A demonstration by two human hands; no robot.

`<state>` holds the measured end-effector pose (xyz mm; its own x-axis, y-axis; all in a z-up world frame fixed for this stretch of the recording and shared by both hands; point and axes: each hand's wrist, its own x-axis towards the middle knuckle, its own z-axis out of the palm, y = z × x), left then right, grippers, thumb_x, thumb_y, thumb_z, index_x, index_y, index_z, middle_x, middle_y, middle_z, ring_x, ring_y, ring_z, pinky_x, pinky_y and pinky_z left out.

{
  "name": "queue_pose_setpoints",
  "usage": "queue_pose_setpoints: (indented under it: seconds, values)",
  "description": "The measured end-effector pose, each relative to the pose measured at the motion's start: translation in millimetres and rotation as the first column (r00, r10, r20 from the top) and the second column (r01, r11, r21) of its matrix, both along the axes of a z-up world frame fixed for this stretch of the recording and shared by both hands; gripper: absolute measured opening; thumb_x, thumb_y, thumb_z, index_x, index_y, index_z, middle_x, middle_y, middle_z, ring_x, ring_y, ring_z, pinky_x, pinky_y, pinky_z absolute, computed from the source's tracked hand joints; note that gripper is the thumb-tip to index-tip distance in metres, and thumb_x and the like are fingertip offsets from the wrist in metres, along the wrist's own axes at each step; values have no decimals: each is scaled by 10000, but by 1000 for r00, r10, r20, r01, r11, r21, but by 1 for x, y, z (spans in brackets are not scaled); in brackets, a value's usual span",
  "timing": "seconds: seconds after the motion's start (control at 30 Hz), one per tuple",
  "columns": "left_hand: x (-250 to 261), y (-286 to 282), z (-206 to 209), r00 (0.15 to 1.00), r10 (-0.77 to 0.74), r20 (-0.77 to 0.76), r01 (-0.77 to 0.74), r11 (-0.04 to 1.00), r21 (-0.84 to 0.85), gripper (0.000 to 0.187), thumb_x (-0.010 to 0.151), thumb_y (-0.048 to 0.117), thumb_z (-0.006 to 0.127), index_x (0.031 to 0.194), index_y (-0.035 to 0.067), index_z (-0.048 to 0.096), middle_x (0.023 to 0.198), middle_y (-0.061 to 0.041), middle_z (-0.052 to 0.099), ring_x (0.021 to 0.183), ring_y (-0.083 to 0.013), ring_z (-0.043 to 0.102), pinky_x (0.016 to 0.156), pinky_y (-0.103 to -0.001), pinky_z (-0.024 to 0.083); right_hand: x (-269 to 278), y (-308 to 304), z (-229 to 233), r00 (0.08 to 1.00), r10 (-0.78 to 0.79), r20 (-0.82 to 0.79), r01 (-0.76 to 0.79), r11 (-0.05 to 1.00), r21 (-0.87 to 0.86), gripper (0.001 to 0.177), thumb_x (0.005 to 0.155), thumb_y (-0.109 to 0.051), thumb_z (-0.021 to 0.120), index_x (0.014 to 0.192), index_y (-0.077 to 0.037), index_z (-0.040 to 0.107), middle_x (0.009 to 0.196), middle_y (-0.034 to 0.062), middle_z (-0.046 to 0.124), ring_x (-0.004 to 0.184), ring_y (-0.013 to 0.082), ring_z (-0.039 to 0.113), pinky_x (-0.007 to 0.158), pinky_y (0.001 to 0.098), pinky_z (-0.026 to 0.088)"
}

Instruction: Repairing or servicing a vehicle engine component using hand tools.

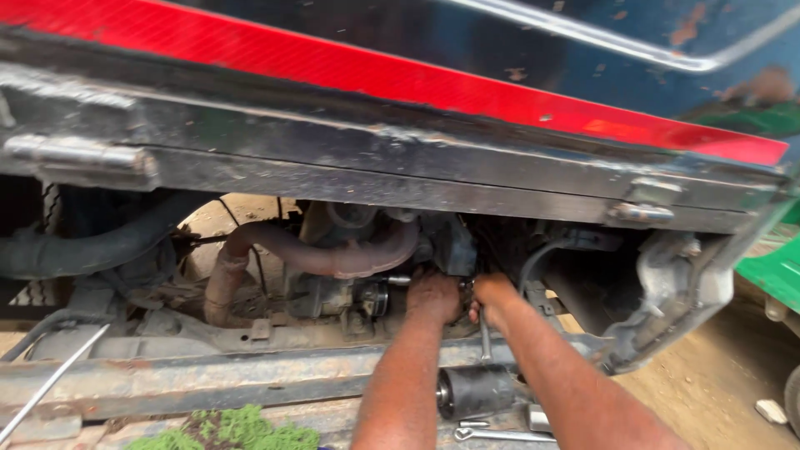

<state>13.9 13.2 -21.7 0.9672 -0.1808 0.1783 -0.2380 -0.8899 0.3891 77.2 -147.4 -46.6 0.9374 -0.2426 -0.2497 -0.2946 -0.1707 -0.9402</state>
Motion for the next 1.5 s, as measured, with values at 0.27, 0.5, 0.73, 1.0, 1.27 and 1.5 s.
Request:
queue_pose_setpoints:
  seconds: [0.27, 0.5, 0.73, 1.0, 1.27, 1.5]
  values:
    - [10, -4, -16, 992, 22, 127, -8, 994, -110, 427, 913, 272, 564, 1307, 155, 679, 1417, -82, 623, 1374, -257, 514, 1199, -484, 286, 4, 3, 27, 972, 116, -203, -117, 993, 3, 281, 1033, -121, 415, 830, -51, 595, 577, 62, 504, 422, 148, 402, 351, 349, 384]
    - [-11, 1, 11, 1000, -17, 18, 18, 998, -64, 415, 946, 327, 594, 1310, 140, 662, 1402, -87, 617, 1382, -265, 491, 1217, -473, 259, -34, 11, 62, 931, 188, -313, -187, 982, 31, 283, 1036, -164, 390, 824, -90, 561, 572, 18, 442, 428, 111, 370, 357, 294, 344]
    - [6, -4, 0, 1000, 2, -14, -3, 1000, -24, 351, 972, 215, 510, 1248, 122, 707, 1385, -83, 635, 1378, -244, 500, 1238, -463, 232, -31, 4, 50, 920, 281, -272, -280, 959, 44, 303, 1078, -185, 391, 922, -47, 611, 622, 9, 485, 464, 93, 397, 378, 259, 379]
    - [17, -1, -9, 999, 39, -9, -40, 997, -62, 356, 990, 239, 493, 1199, 122, 756, 1391, -108, 639, 1389, -254, 507, 1221, -439, 279, -59, -2, 59, 823, 510, -249, -522, 853, 22, 88, 1036, -154, 512, 1082, -86, 541, 654, 21, 466, 496, 121, 405, 401, 273, 377]
    - [14, -2, -10, 997, 64, -37, -67, 995, -71, 457, 963, 399, 580, 1356, 176, 645, 1445, -92, 588, 1410, -239, 467, 1223, -416, 241, -135, 9, 139, 860, 370, -353, -447, 879, -168, 571, 1002, -60, 534, 1521, -253, 398, 747, 23, 468, 600, 138, 430, 530, 322, 470]
    - [8, 0, -2, 998, 61, -23, -62, 996, -68, 457, 994, 401, 520, 1353, 142, 635, 1453, -98, 571, 1412, -255, 449, 1232, -444, 203, -189, -7, 167, 814, 549, -191, -569, 819, -71, 393, 1015, -209, 589, 1318, 29, 669, 739, -3, 499, 605, 94, 467, 533, 272, 459]
